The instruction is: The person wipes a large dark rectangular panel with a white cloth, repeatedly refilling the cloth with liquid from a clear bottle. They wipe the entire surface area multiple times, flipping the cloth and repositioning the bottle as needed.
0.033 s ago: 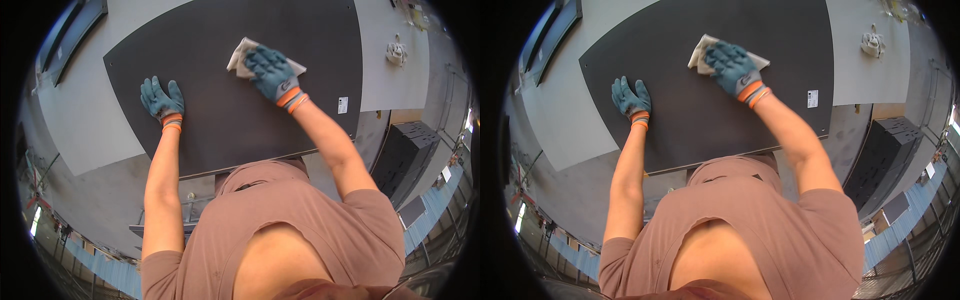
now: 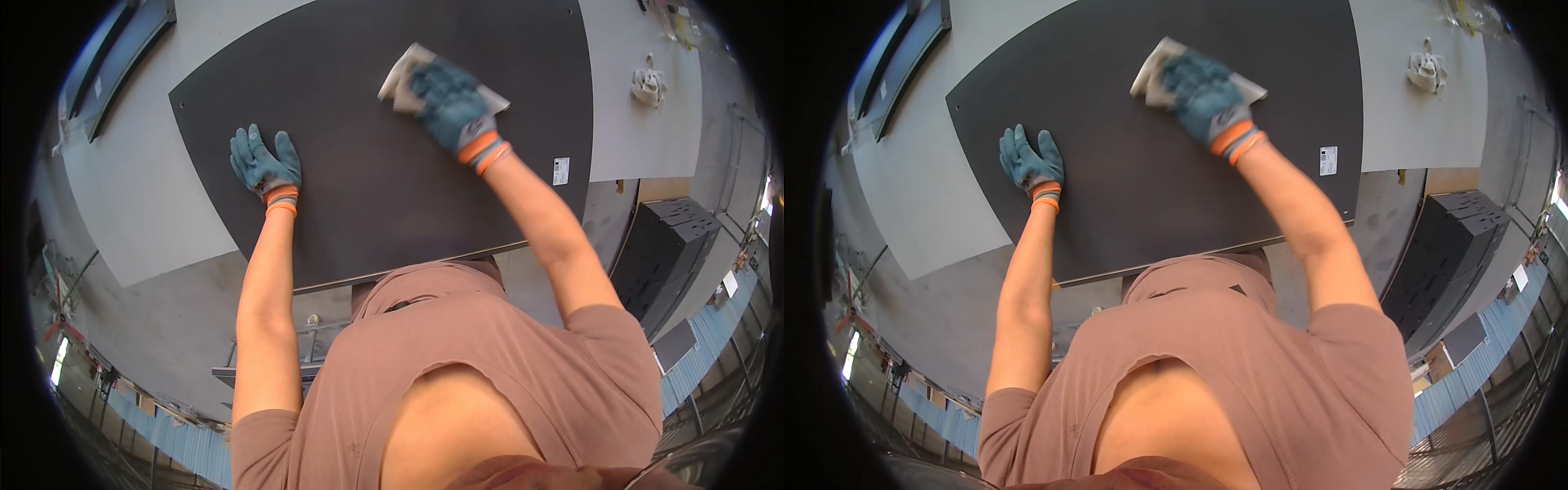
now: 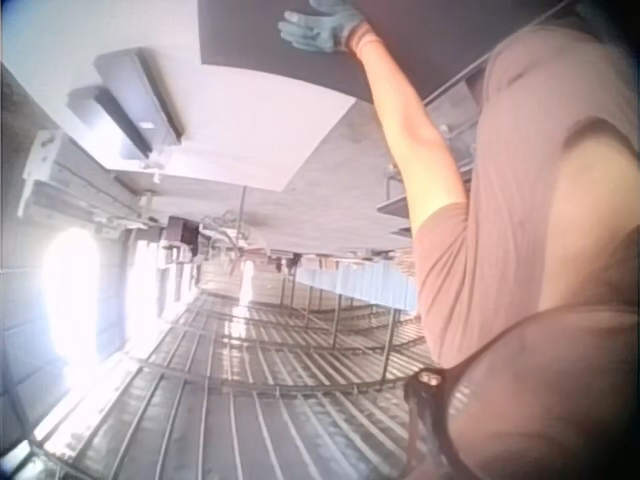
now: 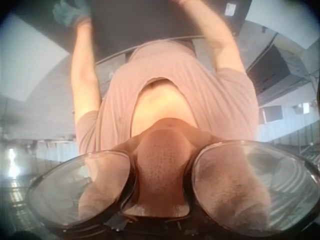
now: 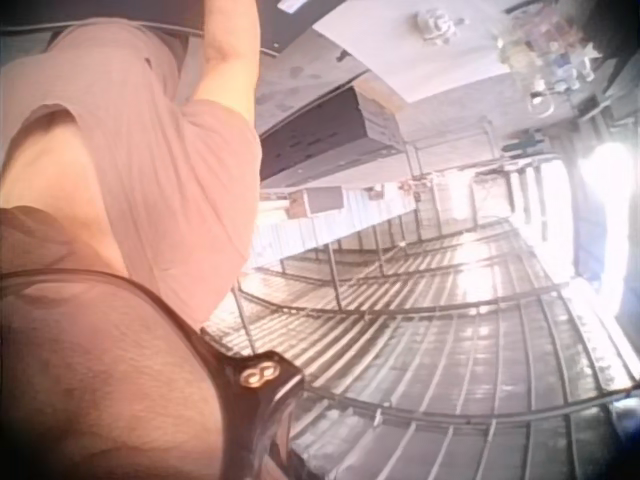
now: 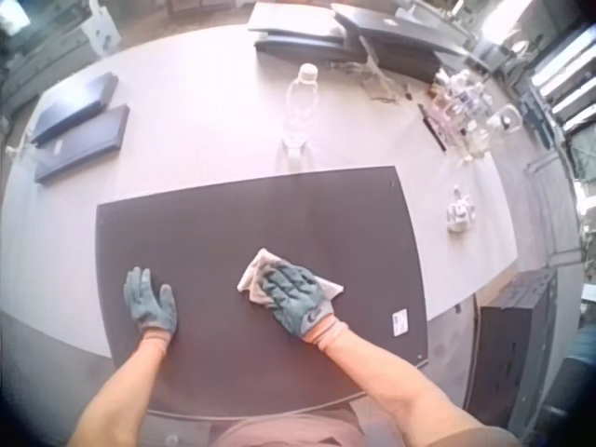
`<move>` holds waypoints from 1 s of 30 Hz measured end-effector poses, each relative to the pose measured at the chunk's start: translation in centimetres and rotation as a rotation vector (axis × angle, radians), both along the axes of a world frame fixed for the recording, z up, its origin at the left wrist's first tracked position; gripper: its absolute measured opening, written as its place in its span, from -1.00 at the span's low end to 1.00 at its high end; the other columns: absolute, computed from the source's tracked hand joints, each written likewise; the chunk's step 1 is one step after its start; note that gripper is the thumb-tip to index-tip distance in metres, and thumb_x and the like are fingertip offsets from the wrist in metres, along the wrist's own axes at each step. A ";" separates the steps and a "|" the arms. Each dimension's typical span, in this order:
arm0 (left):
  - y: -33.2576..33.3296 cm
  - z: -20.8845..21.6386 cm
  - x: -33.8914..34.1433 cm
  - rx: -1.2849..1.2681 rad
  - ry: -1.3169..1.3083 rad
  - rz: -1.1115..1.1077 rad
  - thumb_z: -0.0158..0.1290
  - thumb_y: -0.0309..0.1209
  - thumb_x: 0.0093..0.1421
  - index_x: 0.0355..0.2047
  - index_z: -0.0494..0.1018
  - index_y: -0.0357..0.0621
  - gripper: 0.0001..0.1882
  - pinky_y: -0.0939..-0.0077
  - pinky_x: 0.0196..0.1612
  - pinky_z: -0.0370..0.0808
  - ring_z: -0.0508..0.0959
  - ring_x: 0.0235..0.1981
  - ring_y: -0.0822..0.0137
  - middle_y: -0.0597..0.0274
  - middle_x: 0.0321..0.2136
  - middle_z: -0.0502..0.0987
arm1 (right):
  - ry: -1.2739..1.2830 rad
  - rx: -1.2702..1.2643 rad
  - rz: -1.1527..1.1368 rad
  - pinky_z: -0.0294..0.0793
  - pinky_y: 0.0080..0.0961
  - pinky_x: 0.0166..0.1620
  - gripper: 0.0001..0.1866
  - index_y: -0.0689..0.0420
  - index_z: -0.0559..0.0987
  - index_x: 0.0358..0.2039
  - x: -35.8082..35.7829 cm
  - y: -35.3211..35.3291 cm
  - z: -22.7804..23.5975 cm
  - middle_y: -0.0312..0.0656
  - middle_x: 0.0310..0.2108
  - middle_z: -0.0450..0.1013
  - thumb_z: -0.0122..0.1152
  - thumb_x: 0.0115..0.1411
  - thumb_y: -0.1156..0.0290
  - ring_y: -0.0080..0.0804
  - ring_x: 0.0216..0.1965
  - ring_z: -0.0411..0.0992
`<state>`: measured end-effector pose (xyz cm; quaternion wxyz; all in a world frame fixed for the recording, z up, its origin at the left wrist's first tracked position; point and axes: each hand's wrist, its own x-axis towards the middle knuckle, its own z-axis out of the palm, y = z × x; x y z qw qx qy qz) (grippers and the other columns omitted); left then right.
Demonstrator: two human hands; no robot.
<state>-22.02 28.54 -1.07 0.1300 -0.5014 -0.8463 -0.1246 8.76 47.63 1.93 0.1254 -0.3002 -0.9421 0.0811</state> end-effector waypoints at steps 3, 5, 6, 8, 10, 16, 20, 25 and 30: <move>0.1 0.0 0.1 0.029 0.002 -0.008 0.14 -0.01 0.29 0.21 0.45 -0.13 -0.39 -0.07 0.38 0.24 0.34 0.34 -0.10 0.07 0.28 0.38 | 0.022 0.032 -0.271 0.47 -0.15 0.16 -0.61 0.19 0.63 0.01 2.5 9.0 -1.0 -0.02 0.04 0.55 0.25 0.18 0.33 -0.02 0.10 0.49; 1.1 -0.3 0.3 0.071 -0.019 -0.042 0.13 0.00 0.29 0.21 0.45 -0.12 -0.39 -0.08 0.39 0.23 0.34 0.34 -0.10 0.07 0.28 0.38 | -0.003 0.292 -0.388 0.22 -0.18 0.42 -0.52 0.20 0.48 0.24 5.3 12.8 -2.8 0.04 0.26 0.43 -0.07 0.43 0.22 -0.05 0.33 0.34; 0.6 -0.2 0.3 0.036 -0.010 -0.015 0.13 0.01 0.29 0.21 0.44 -0.12 -0.38 -0.08 0.39 0.22 0.33 0.34 -0.10 0.07 0.28 0.37 | -0.071 0.328 -0.450 0.17 -0.20 0.45 -0.51 0.19 0.46 0.27 3.8 10.9 -2.2 0.05 0.30 0.39 -0.08 0.43 0.25 -0.05 0.36 0.30; 0.4 0.1 0.3 -0.020 0.005 0.024 0.12 0.02 0.29 0.21 0.44 -0.12 -0.38 -0.09 0.40 0.21 0.32 0.35 -0.10 0.08 0.29 0.36 | 0.216 0.283 -0.513 0.47 -0.13 0.11 -0.66 0.12 0.61 -0.03 -0.6 7.7 -1.1 -0.09 -0.08 0.56 0.19 0.20 0.32 -0.07 -0.01 0.51; 0.8 0.3 0.2 -0.017 0.007 0.013 0.09 0.02 0.31 0.21 0.44 -0.15 -0.38 -0.07 0.39 0.22 0.33 0.34 -0.12 -0.01 0.27 0.39 | -0.009 0.129 -0.377 0.34 -0.12 0.31 -0.55 0.10 0.59 0.11 -5.5 0.4 -1.1 -0.09 0.18 0.49 0.26 0.24 0.22 -0.11 0.24 0.42; -0.3 0.0 0.1 0.005 -0.026 0.015 0.10 0.03 0.32 0.20 0.45 -0.16 -0.38 -0.08 0.40 0.19 0.32 0.34 -0.13 -0.03 0.27 0.39 | 0.056 0.035 -0.187 0.33 -0.07 0.31 -0.46 0.09 0.56 0.16 -2.3 -3.7 -0.8 -0.04 0.15 0.51 0.30 0.18 0.19 -0.07 0.21 0.43; 0.3 -0.4 0.3 0.057 -0.041 0.008 0.10 0.05 0.32 0.15 0.49 -0.14 -0.41 -0.10 0.39 0.18 0.32 0.33 -0.13 0.00 0.26 0.39 | -0.109 0.288 -0.746 0.22 -0.05 0.41 -0.35 0.23 0.43 0.27 13.3 1.9 -4.7 0.12 0.33 0.33 0.00 0.41 -0.04 0.17 0.36 0.27; -0.1 0.1 -0.3 0.232 -0.169 -0.038 0.11 -0.04 0.33 0.13 0.49 -0.18 -0.47 -0.09 0.37 0.23 0.39 0.28 -0.12 -0.05 0.22 0.43 | -0.074 0.235 -0.752 -0.06 -0.03 0.52 -0.14 0.23 0.26 0.42 2.3 -5.3 -5.0 0.16 0.41 0.20 0.07 0.33 -0.16 0.14 0.46 0.12; -3.9 2.9 -4.3 0.578 -0.656 -0.004 -0.04 -0.27 0.47 0.09 0.49 -0.33 -0.62 0.11 0.30 0.38 0.45 0.24 -0.04 -0.05 0.16 0.49 | 0.028 -0.350 -0.126 0.25 -0.20 0.40 -0.47 0.15 0.51 0.18 -22.3 -21.7 2.0 -0.03 0.24 0.42 0.14 0.26 0.15 -0.10 0.33 0.33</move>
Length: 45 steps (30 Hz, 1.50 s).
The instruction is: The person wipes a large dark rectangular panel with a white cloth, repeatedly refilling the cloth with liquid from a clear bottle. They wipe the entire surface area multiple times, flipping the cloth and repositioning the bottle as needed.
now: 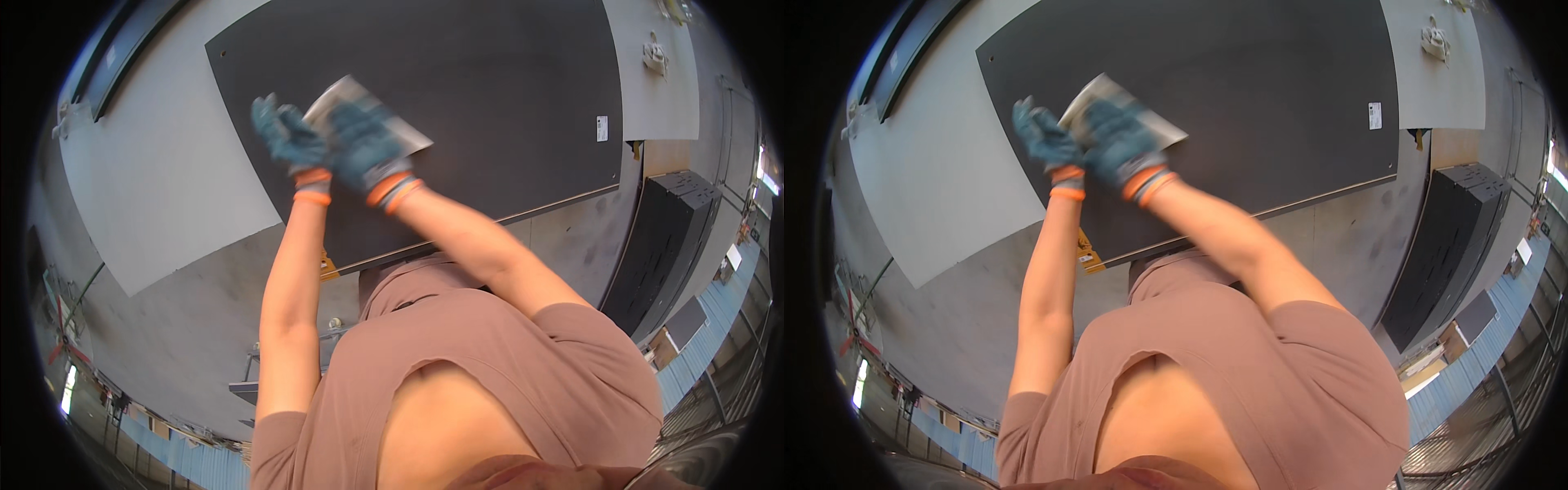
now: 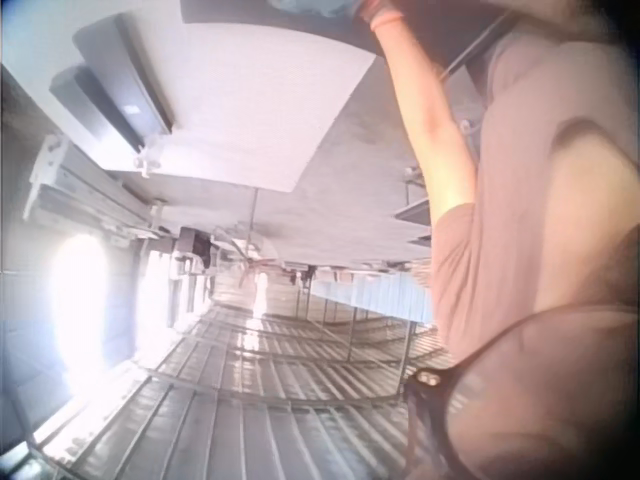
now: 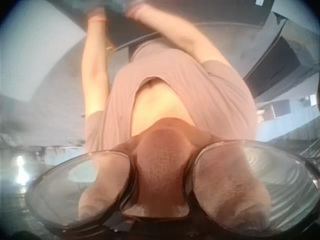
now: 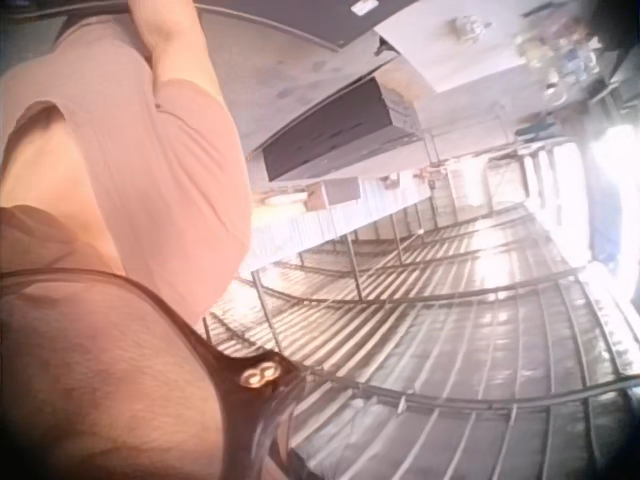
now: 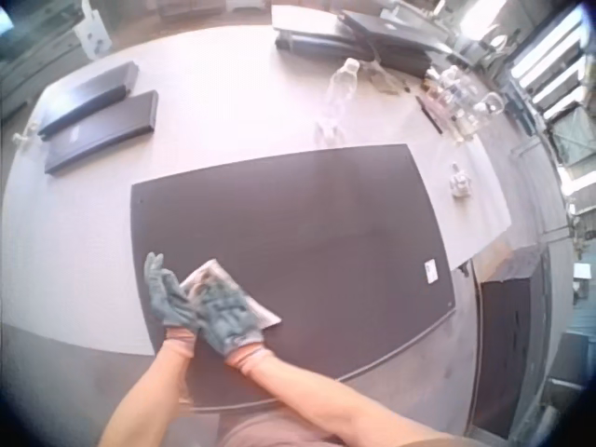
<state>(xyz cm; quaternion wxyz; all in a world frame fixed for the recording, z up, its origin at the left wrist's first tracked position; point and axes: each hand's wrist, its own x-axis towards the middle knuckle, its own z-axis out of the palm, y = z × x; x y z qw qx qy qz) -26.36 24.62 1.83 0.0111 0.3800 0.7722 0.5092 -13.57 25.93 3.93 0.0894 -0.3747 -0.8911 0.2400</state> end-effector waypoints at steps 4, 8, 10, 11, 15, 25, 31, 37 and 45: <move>-7.1 2.3 -4.9 -0.031 0.216 0.033 -0.12 -0.25 0.53 0.12 0.45 -0.41 -0.57 0.17 0.28 0.40 0.42 0.26 -0.05 -0.15 0.19 0.44 | -0.092 0.028 0.385 -0.22 -0.20 0.56 -0.29 -0.01 0.14 0.51 -6.9 -9.1 -3.0 -0.28 0.56 -0.02 -0.15 0.42 0.03 -0.24 0.56 -0.11; -16.1 -0.3 -5.9 -0.347 0.073 0.319 -0.12 -0.24 0.52 0.20 0.39 -0.39 -0.54 0.10 0.34 0.35 0.33 0.32 -0.07 -0.20 0.24 0.38 | -0.165 0.045 0.436 -0.26 -0.22 0.57 -0.21 0.01 0.08 0.53 -6.6 -8.5 -1.3 -0.26 0.56 -0.05 -0.08 0.40 -0.07 -0.24 0.57 -0.14; -20.0 -3.8 -4.8 -0.114 -0.256 0.476 -0.10 -0.22 0.51 0.20 0.39 -0.42 -0.52 0.08 0.33 0.36 0.34 0.31 -0.10 -0.25 0.24 0.37 | -0.095 0.017 0.489 -0.26 -0.21 0.57 -0.20 0.05 0.08 0.52 -6.6 -7.9 -1.8 -0.27 0.56 -0.05 -0.07 0.39 -0.07 -0.23 0.57 -0.16; -21.9 -5.5 -4.3 0.112 -0.449 0.582 -0.10 -0.21 0.51 0.19 0.40 -0.43 -0.51 0.08 0.32 0.36 0.36 0.29 -0.11 -0.28 0.23 0.38 | 0.046 0.204 0.476 -0.15 -0.16 0.55 -0.22 0.09 0.17 0.48 -6.7 -7.9 -3.4 -0.17 0.53 0.02 0.01 0.36 -0.03 -0.20 0.54 -0.05; -27.3 -6.8 -0.9 -0.553 -0.266 0.498 -0.11 -0.14 0.51 0.09 0.46 -0.47 -0.47 0.10 0.24 0.43 0.49 0.14 -0.15 -0.30 0.10 0.49 | 0.037 0.057 0.093 0.20 -0.04 0.42 -0.31 0.17 0.38 0.33 0.1 0.3 -1.8 0.03 0.34 0.33 0.21 0.26 0.10 -0.03 0.32 0.34; -23.8 -3.7 3.0 -0.739 -0.157 0.386 -0.17 -0.07 0.52 -0.17 0.51 -0.40 -0.46 0.15 -0.06 0.49 0.59 -0.23 -0.09 -0.17 -0.26 0.61 | -0.547 0.561 -1.066 0.23 -0.02 0.39 -0.22 0.16 0.47 0.27 40.6 28.1 -9.8 0.03 0.30 0.39 -0.06 0.32 -0.25 0.06 0.30 0.34; -25.3 -4.8 3.4 -0.701 -0.156 0.394 -0.17 -0.07 0.51 -0.12 0.53 -0.40 -0.45 0.14 -0.03 0.50 0.61 -0.16 -0.12 -0.22 -0.19 0.63 | -0.310 0.653 -0.422 0.06 -0.09 0.48 -0.25 0.17 0.39 0.35 11.2 24.5 -5.7 0.08 0.38 0.28 -0.07 0.39 -0.16 0.02 0.41 0.21; -24.8 -4.9 2.3 -0.700 -0.441 0.353 -0.14 -0.11 0.51 -0.13 0.52 -0.42 -0.49 0.20 -0.03 0.50 0.60 -0.18 -0.12 -0.28 -0.19 0.61 | 0.076 0.284 0.360 0.22 -0.10 0.40 -0.42 0.19 0.51 0.20 -8.9 0.9 -1.4 -0.03 0.25 0.42 0.20 0.21 0.18 -0.05 0.30 0.35; -25.5 -5.7 2.6 -0.561 -0.466 0.371 -0.19 -0.14 0.50 -0.13 0.53 -0.38 -0.51 0.13 -0.04 0.50 0.60 -0.15 -0.17 -0.24 -0.19 0.62 | 0.408 0.098 0.631 0.19 -0.16 0.44 -0.45 0.06 0.50 0.24 -10.3 -7.0 -4.7 -0.12 0.31 0.40 0.16 0.21 0.33 -0.15 0.38 0.30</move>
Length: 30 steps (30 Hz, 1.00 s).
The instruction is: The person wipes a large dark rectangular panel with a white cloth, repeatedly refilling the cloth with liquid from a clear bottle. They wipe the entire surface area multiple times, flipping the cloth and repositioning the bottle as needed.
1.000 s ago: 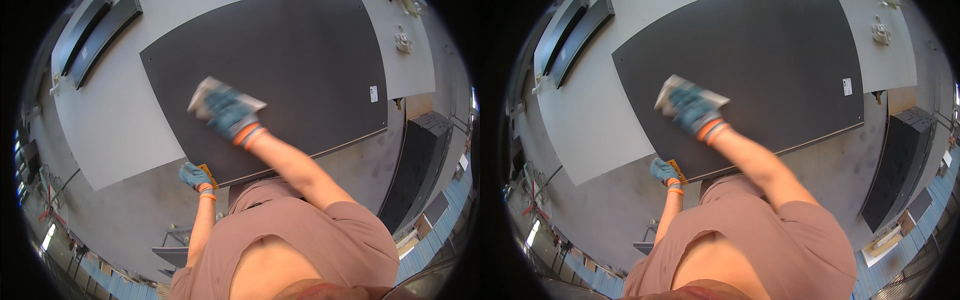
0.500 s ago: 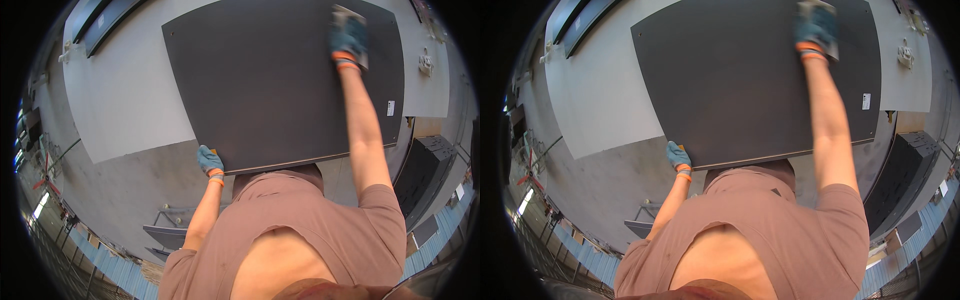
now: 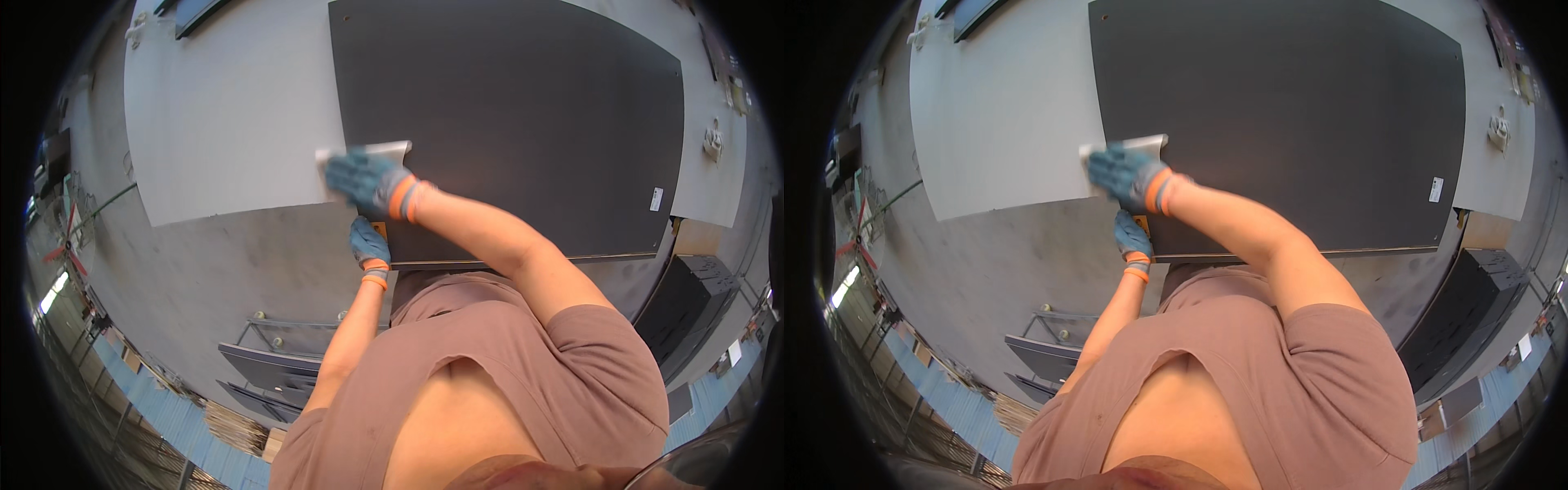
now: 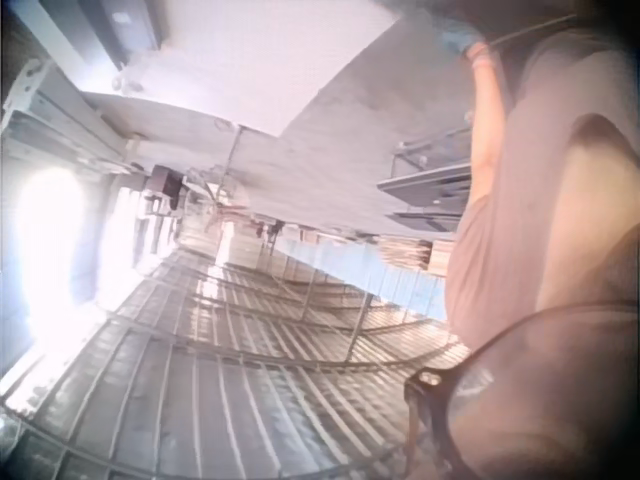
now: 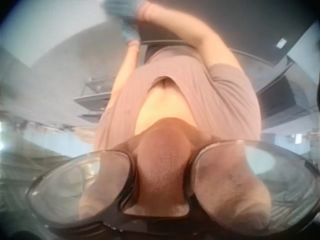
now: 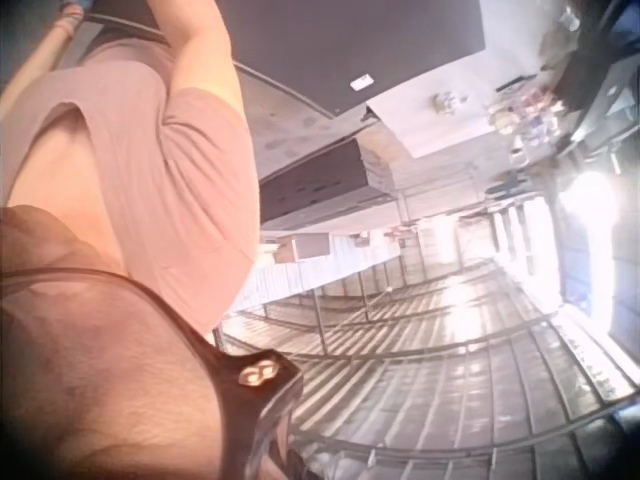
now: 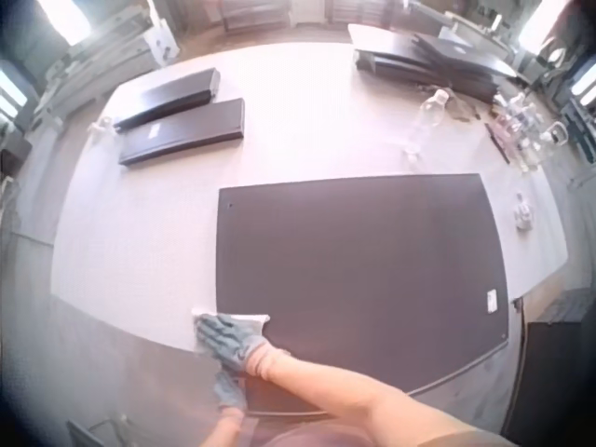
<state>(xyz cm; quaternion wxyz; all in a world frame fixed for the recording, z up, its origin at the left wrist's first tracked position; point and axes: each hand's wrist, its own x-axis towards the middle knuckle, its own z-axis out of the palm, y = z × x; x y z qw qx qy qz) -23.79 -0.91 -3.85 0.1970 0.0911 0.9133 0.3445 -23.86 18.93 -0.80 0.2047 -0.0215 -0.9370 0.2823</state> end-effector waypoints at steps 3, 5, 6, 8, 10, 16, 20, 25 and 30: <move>-0.7 0.5 -0.2 -0.104 0.036 -0.041 -0.21 -0.09 0.50 -0.12 0.53 -0.37 -0.47 0.07 -0.05 0.50 0.59 -0.16 -0.26 -0.27 -0.20 0.61 | 0.023 0.310 -0.307 0.31 -0.11 0.33 -0.51 0.16 0.54 0.15 -5.2 9.7 1.5 -0.06 0.22 0.45 0.16 0.21 0.30 -0.04 0.28 0.37; 1.1 1.8 -0.3 -0.092 0.032 -0.055 -0.21 -0.09 0.50 -0.11 0.54 -0.34 -0.48 0.01 -0.05 0.49 0.57 -0.13 -0.31 -0.29 -0.18 0.61 | -0.023 0.240 -0.488 0.21 -0.12 0.39 -0.49 0.11 0.55 0.17 -6.1 16.1 1.2 -0.14 0.23 0.47 0.17 0.25 0.20 -0.12 0.33 0.32; 1.6 2.2 -0.1 -0.113 0.042 -0.056 -0.21 -0.09 0.49 -0.12 0.54 -0.34 -0.48 -0.01 -0.05 0.49 0.57 -0.12 -0.31 -0.30 -0.17 0.61 | -0.032 0.310 -0.579 0.20 -0.12 0.39 -0.50 0.09 0.55 0.17 -5.3 17.5 0.8 -0.13 0.22 0.47 0.19 0.24 0.18 -0.15 0.33 0.33; 1.2 2.2 0.1 -0.161 0.068 -0.054 -0.23 -0.09 0.50 -0.13 0.55 -0.34 -0.47 -0.05 -0.05 0.49 0.56 -0.12 -0.33 -0.30 -0.17 0.61 | -0.096 0.302 -0.506 0.17 -0.12 0.40 -0.47 0.05 0.54 0.20 -3.6 15.2 1.5 -0.15 0.28 0.43 0.20 0.25 0.16 -0.15 0.37 0.28; 1.4 2.6 0.0 -0.181 0.025 -0.057 -0.24 -0.08 0.50 -0.13 0.55 -0.33 -0.46 -0.05 -0.04 0.49 0.56 -0.12 -0.34 -0.30 -0.17 0.61 | -0.227 0.263 -0.354 0.11 -0.11 0.45 -0.45 -0.01 0.54 0.23 -0.8 8.8 2.3 -0.19 0.31 0.41 0.20 0.25 0.11 -0.17 0.42 0.22; 1.2 2.7 0.0 -0.172 0.038 -0.057 -0.24 -0.08 0.50 -0.16 0.55 -0.34 -0.46 -0.03 -0.02 0.50 0.57 -0.10 -0.31 -0.28 -0.16 0.61 | -0.166 0.142 -0.021 0.11 -0.14 0.49 -0.54 -0.09 0.58 0.18 4.0 2.9 1.7 -0.22 0.33 0.40 0.12 0.26 0.28 -0.25 0.43 0.22; 1.6 2.9 -0.1 -0.134 0.034 -0.085 -0.23 -0.09 0.49 -0.19 0.55 -0.34 -0.47 -0.02 -0.02 0.50 0.57 -0.10 -0.31 -0.28 -0.17 0.61 | -0.099 0.282 -0.364 0.26 -0.14 0.34 -0.60 -0.02 0.63 0.09 -1.5 11.9 2.4 -0.23 0.23 0.50 0.21 0.22 0.34 -0.19 0.34 0.34; 1.9 3.2 0.1 -0.128 0.033 -0.049 -0.22 -0.10 0.49 -0.22 0.54 -0.33 -0.49 -0.04 -0.06 0.49 0.56 -0.14 -0.31 -0.30 -0.20 0.60 | -0.172 0.171 -0.336 0.19 -0.10 0.40 -0.51 0.03 0.61 0.12 -0.5 6.3 3.0 -0.20 0.24 0.45 0.29 0.13 0.29 -0.07 0.38 0.26; 1.6 3.1 -0.2 -0.175 -0.013 -0.071 -0.21 -0.10 0.49 -0.24 0.54 -0.32 -0.49 -0.03 -0.10 0.50 0.56 -0.18 -0.32 -0.31 -0.25 0.60 | -0.127 0.127 -0.040 0.19 -0.12 0.41 -0.54 -0.08 0.62 0.12 2.3 1.6 2.5 -0.30 0.25 0.46 0.21 0.18 0.26 -0.19 0.39 0.27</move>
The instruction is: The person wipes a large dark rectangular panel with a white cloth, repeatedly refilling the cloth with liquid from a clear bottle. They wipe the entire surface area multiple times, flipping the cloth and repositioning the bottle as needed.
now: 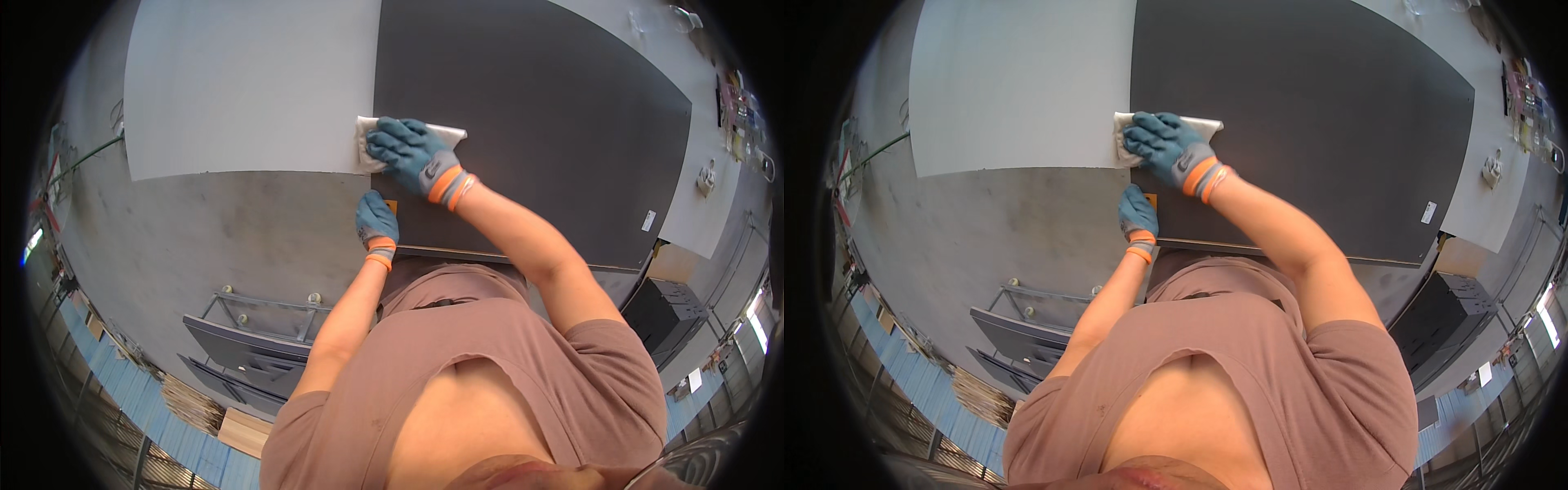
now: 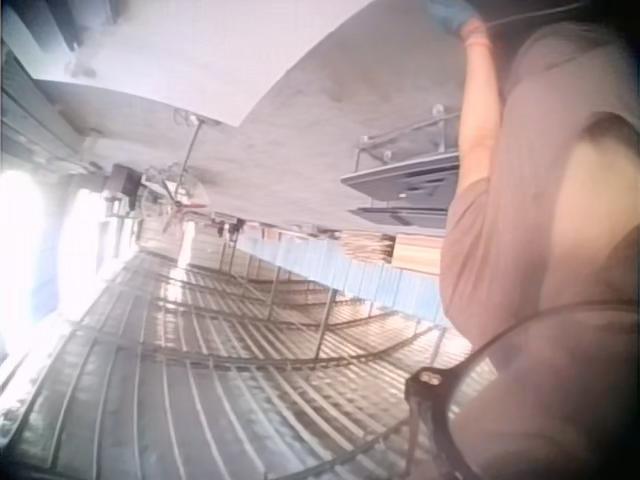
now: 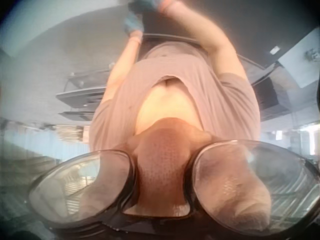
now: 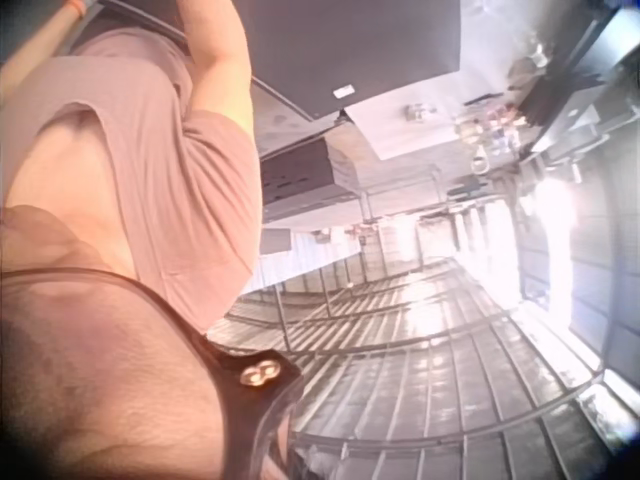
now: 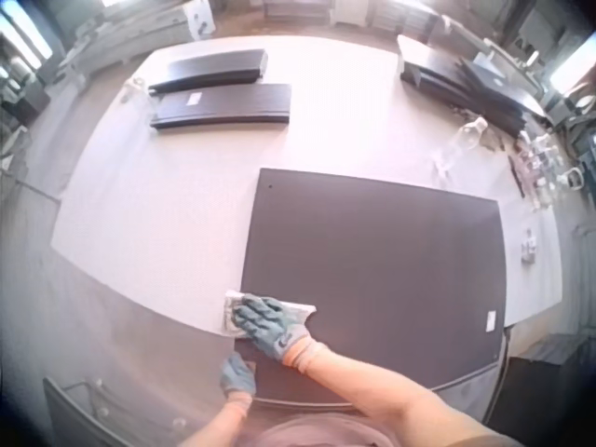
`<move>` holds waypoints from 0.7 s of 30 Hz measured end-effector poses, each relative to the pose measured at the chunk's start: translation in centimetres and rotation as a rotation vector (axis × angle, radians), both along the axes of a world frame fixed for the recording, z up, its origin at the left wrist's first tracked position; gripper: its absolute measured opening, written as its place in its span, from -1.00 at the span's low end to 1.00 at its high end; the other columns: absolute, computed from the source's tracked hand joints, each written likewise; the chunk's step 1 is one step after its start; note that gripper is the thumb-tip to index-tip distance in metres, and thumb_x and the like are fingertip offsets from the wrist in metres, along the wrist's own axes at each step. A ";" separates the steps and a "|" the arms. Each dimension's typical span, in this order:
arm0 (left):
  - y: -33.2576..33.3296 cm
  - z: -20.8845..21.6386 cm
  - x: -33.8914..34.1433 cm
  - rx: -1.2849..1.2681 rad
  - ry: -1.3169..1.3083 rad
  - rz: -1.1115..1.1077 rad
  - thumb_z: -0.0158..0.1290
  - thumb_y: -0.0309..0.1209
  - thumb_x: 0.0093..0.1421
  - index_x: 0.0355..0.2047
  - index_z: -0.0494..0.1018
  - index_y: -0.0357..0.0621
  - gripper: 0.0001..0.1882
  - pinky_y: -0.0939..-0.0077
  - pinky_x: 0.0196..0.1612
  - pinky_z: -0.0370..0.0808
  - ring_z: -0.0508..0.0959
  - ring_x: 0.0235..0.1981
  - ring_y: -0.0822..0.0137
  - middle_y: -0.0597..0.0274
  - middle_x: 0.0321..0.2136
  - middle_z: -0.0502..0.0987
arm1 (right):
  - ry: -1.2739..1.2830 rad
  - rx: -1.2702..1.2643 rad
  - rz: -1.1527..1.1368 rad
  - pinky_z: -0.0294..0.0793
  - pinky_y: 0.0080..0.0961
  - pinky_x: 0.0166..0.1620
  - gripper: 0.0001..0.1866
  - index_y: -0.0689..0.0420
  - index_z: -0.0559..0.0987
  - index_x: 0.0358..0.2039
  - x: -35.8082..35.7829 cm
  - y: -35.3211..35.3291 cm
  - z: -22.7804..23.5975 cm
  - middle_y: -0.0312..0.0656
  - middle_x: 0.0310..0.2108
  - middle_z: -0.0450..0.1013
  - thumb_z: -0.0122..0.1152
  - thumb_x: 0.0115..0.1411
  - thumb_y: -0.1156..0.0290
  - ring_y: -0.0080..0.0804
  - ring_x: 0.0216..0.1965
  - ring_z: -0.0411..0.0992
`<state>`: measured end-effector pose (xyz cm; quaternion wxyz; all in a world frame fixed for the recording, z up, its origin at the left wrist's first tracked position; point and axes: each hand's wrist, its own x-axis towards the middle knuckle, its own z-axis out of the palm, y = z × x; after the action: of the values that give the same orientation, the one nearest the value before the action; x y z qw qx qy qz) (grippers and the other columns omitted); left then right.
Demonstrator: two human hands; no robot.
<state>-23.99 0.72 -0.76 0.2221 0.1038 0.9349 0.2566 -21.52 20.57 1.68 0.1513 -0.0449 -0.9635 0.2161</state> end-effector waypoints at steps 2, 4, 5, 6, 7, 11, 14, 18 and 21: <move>0.3 0.6 0.2 -0.016 -0.014 0.034 -0.21 -0.10 0.49 -0.24 0.54 -0.31 -0.49 -0.04 -0.12 0.49 0.56 -0.19 -0.33 -0.31 -0.26 0.60 | -0.001 0.060 -0.058 0.24 -0.14 0.38 -0.55 -0.10 0.63 0.10 -1.6 3.2 -0.3 -0.33 0.25 0.47 0.27 0.16 0.30 -0.23 0.37 0.31; 0.6 0.7 0.2 0.031 -0.001 0.012 -0.21 -0.09 0.49 -0.25 0.54 -0.32 -0.49 -0.04 -0.11 0.49 0.57 -0.19 -0.32 -0.31 -0.26 0.60 | 0.045 0.142 -0.223 0.29 -0.13 0.34 -0.56 -0.08 0.64 0.08 -3.9 7.0 0.0 -0.33 0.22 0.49 0.30 0.14 0.32 -0.21 0.34 0.34; 0.7 0.7 0.0 0.054 0.005 -0.007 -0.21 -0.09 0.49 -0.25 0.54 -0.32 -0.48 -0.04 -0.11 0.49 0.57 -0.19 -0.32 -0.32 -0.26 0.60 | 0.079 0.198 -0.296 0.30 -0.12 0.33 -0.56 -0.07 0.64 0.07 -4.7 8.8 -0.5 -0.32 0.22 0.49 0.29 0.14 0.34 -0.20 0.34 0.34; 0.3 0.3 0.0 0.054 0.030 -0.002 -0.20 -0.09 0.49 -0.25 0.54 -0.33 -0.48 -0.04 -0.11 0.49 0.57 -0.18 -0.32 -0.32 -0.25 0.60 | 0.122 0.151 -0.291 0.30 -0.07 0.31 -0.54 -0.07 0.63 0.07 -5.4 9.3 -1.0 -0.27 0.24 0.47 0.32 0.11 0.31 -0.12 0.34 0.33; 0.1 -0.2 0.1 0.055 0.055 0.001 -0.20 -0.09 0.49 -0.25 0.54 -0.34 -0.48 -0.05 -0.11 0.49 0.57 -0.18 -0.32 -0.32 -0.25 0.60 | 0.094 0.121 -0.314 0.26 -0.07 0.34 -0.54 -0.05 0.63 0.09 -5.0 8.2 -1.4 -0.26 0.24 0.46 0.30 0.14 0.30 -0.09 0.35 0.31; -0.2 -0.3 0.5 0.054 0.081 0.037 -0.19 -0.10 0.48 -0.23 0.55 -0.36 -0.48 -0.04 -0.09 0.50 0.58 -0.16 -0.31 -0.31 -0.23 0.60 | 0.007 0.034 -0.211 0.24 -0.06 0.35 -0.52 -0.02 0.61 0.12 -0.8 -0.2 -0.3 -0.27 0.23 0.46 0.26 0.15 0.32 -0.11 0.36 0.28; -0.2 0.4 -0.1 0.011 -0.066 0.012 -0.18 -0.11 0.48 -0.22 0.55 -0.35 -0.50 -0.02 -0.09 0.50 0.58 -0.15 -0.30 -0.30 -0.22 0.61 | 0.017 0.056 -0.045 0.28 -0.13 0.33 -0.55 -0.04 0.61 0.10 0.0 0.0 -0.2 -0.30 0.21 0.47 0.20 0.17 0.35 -0.21 0.32 0.32; 0.6 0.8 0.2 0.073 0.033 0.015 -0.17 -0.13 0.48 -0.26 0.55 -0.34 -0.52 0.00 -0.09 0.51 0.58 -0.17 -0.29 -0.28 -0.24 0.61 | 0.111 0.168 -0.235 0.33 -0.13 0.28 -0.60 -0.04 0.65 0.03 -5.0 8.0 -0.3 -0.28 0.16 0.51 0.28 0.13 0.37 -0.16 0.29 0.36; 0.5 0.5 0.2 0.118 0.088 0.016 -0.17 -0.13 0.48 -0.27 0.54 -0.33 -0.52 0.01 -0.10 0.51 0.58 -0.18 -0.28 -0.27 -0.25 0.61 | 0.184 0.204 -0.339 0.33 -0.10 0.28 -0.56 0.01 0.66 0.03 -5.9 8.2 -1.0 -0.24 0.13 0.52 0.36 0.08 0.32 -0.11 0.28 0.37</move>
<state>-23.83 1.18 -0.24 0.1722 0.1204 0.9277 0.3084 -27.38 28.79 0.73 0.2764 -0.1707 -0.9412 0.0923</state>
